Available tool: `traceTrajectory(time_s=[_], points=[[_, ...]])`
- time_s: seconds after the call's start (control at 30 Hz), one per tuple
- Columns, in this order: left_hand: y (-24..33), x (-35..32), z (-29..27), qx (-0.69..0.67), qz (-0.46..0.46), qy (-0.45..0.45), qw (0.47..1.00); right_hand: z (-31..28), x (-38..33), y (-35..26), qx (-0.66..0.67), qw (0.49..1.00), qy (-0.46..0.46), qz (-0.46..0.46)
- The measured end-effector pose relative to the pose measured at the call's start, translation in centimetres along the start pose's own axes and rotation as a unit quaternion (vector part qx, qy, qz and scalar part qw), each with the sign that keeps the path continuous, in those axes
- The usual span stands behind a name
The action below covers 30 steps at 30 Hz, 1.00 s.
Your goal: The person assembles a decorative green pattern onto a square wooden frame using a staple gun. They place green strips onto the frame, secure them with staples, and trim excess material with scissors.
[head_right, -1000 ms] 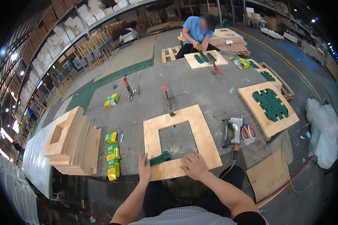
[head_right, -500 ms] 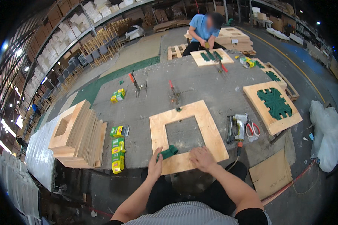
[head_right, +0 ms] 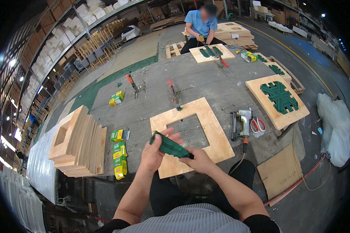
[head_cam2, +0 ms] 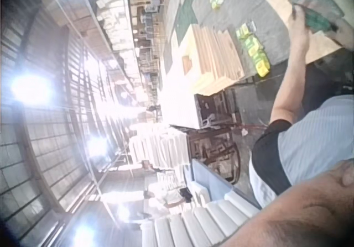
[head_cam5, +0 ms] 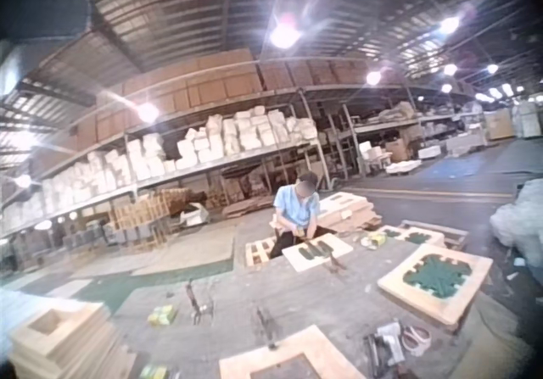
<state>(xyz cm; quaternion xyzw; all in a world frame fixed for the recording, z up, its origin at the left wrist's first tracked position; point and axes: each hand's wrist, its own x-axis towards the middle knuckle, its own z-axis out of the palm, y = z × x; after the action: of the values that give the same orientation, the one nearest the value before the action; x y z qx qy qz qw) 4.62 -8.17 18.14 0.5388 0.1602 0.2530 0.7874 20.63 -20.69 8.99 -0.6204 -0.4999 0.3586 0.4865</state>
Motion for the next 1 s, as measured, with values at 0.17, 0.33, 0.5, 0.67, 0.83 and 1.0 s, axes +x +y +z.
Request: traceTrajectory(time_s=[0.17,0.33,0.5,0.67,0.83,1.0], points=[[0.1,-0.5,-2.4,-0.023,0.033,0.093,0.995,2.5,-5.0,4.9,0.072,0.994,-0.058,0.056],[-4.2,-1.3,-2.9,-0.024,-0.046,0.105,0.993,2.5,-6.9,5.6,-0.127,0.967,-0.167,0.145],[-7.2,-1.6,-0.8,0.013,-0.089,0.117,0.989,-0.8,-4.6,2.8,-0.053,0.994,-0.018,0.092],[-9.3,-2.6,0.2,-0.053,-0.111,0.095,0.988,0.3,-0.3,1.1,0.211,0.976,0.015,0.044],[-11.5,-3.3,-1.3,0.009,-0.02,0.148,0.989,2.6,0.4,0.8,0.208,0.974,0.044,0.078],[-11.6,-3.5,-2.3,-0.055,-0.08,0.189,0.977,3.4,0.3,1.2,0.116,0.987,0.108,-0.001]])
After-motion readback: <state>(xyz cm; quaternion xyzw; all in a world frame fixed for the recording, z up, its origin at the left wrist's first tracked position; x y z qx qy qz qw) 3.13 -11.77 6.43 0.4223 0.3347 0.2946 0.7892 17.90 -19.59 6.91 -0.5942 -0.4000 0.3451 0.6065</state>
